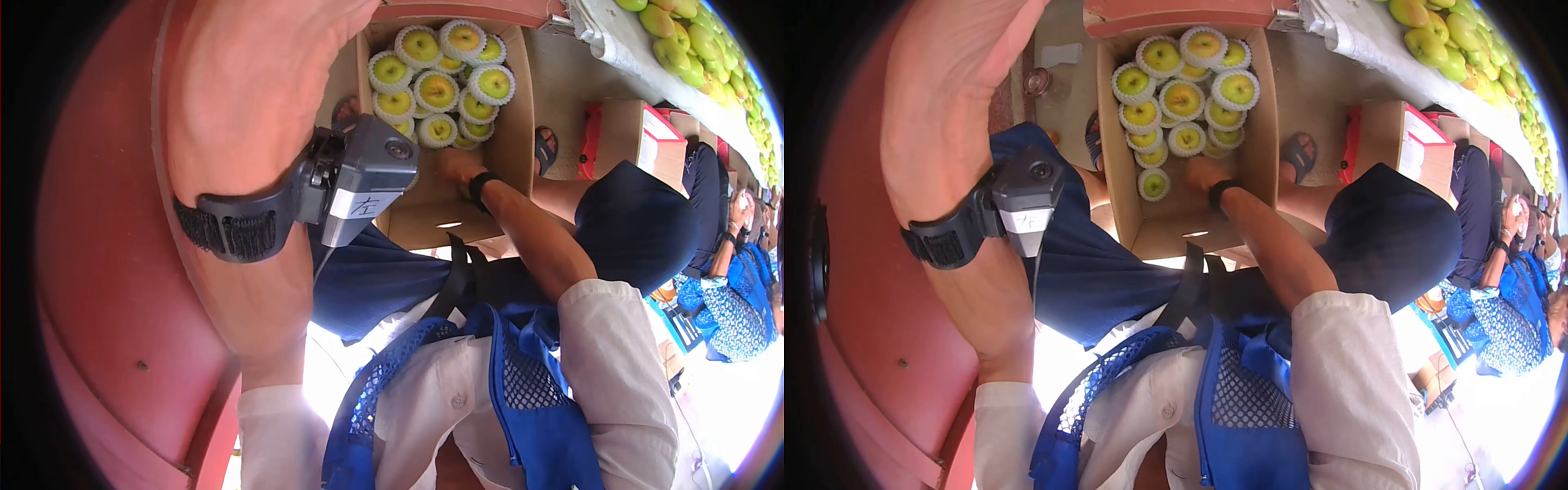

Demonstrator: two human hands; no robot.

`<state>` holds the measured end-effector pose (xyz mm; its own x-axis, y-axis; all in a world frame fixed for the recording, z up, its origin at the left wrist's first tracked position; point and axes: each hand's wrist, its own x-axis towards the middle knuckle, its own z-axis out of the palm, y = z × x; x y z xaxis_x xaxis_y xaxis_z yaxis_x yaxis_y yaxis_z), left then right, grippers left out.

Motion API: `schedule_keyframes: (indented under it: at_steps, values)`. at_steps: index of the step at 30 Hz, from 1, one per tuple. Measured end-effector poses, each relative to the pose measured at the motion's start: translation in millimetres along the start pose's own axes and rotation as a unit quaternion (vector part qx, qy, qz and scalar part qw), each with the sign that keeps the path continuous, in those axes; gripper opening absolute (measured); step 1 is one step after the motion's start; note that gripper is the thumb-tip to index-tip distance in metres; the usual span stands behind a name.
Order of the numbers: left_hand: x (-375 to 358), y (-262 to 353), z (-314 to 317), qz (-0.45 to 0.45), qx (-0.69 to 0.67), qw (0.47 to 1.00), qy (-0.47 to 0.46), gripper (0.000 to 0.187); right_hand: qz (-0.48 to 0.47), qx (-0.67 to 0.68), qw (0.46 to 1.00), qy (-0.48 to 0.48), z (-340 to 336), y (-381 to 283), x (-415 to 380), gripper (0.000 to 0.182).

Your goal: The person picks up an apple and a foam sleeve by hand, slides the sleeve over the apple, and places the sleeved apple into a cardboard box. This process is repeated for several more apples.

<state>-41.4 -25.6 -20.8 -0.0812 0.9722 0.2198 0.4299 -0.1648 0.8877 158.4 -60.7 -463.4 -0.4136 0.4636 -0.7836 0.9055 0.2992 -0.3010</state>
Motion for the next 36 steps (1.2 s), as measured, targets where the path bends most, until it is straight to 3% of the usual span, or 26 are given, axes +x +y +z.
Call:
schedule_keyframes:
  at_steps: [1, 4, 7, 10, 15, 17, 18, 20, 24, 26, 28, 31, 36]
  values:
    - [0, 1, 0, 0.001, 0.006, 1.000, 0.002, 0.052, 0.050, -0.040, 0.998, 0.012, -8, -6, -9, 0.034]
    - [-3, 2, 3, 0.006, 0.031, 0.999, 0.005, 0.051, 0.026, -0.098, 0.995, 0.020, -10, -4, -27, 0.028]
    - [-4, 2, 8, 0.010, 0.063, 0.998, 0.013, 0.051, 0.015, -0.200, 0.978, 0.053, 37, 19, -12, 0.026]
    - [-5, 4, 12, 0.016, 0.099, 0.995, 0.019, 0.051, 0.078, -0.211, 0.974, -0.002, 52, 19, -1, 0.024]
    - [7, 2, 18, 0.021, 0.137, 0.990, 0.028, 0.050, 0.050, -0.205, 0.977, 0.015, 56, 25, -1, 0.022]
    - [22, -12, 11, 0.035, -0.005, 0.999, -0.039, 0.046, 0.033, -0.209, 0.976, 0.042, 50, 31, 1, 0.022]
    - [26, -15, 9, 0.041, -0.007, 0.998, -0.038, 0.046, 0.010, -0.220, 0.975, 0.019, 43, 28, -2, 0.023]
    - [31, -17, 6, -0.009, -0.148, 0.987, -0.055, 0.044, -0.009, -0.232, 0.973, 0.000, 36, 24, -4, 0.024]
    - [38, -15, 5, 0.000, -0.156, 0.986, -0.056, 0.046, -0.066, -0.135, 0.988, -0.033, 21, 21, -4, 0.035]
    - [45, -18, 2, -0.039, -0.162, 0.983, -0.082, 0.059, -0.094, -0.099, 0.990, -0.030, -1, 9, -15, 0.040]
    - [55, -33, 4, -0.024, -0.166, 0.983, -0.080, 0.055, -0.150, -0.070, 0.983, -0.082, -58, -34, -64, 0.048]
    - [64, -38, 13, -0.038, -0.182, 0.980, -0.077, 0.048, -0.129, 0.023, 0.984, -0.124, -130, -65, -129, 0.055]
    - [64, -25, 22, -0.045, -0.186, 0.978, -0.088, 0.048, -0.239, 0.133, 0.961, -0.027, -217, -51, -196, 0.066]
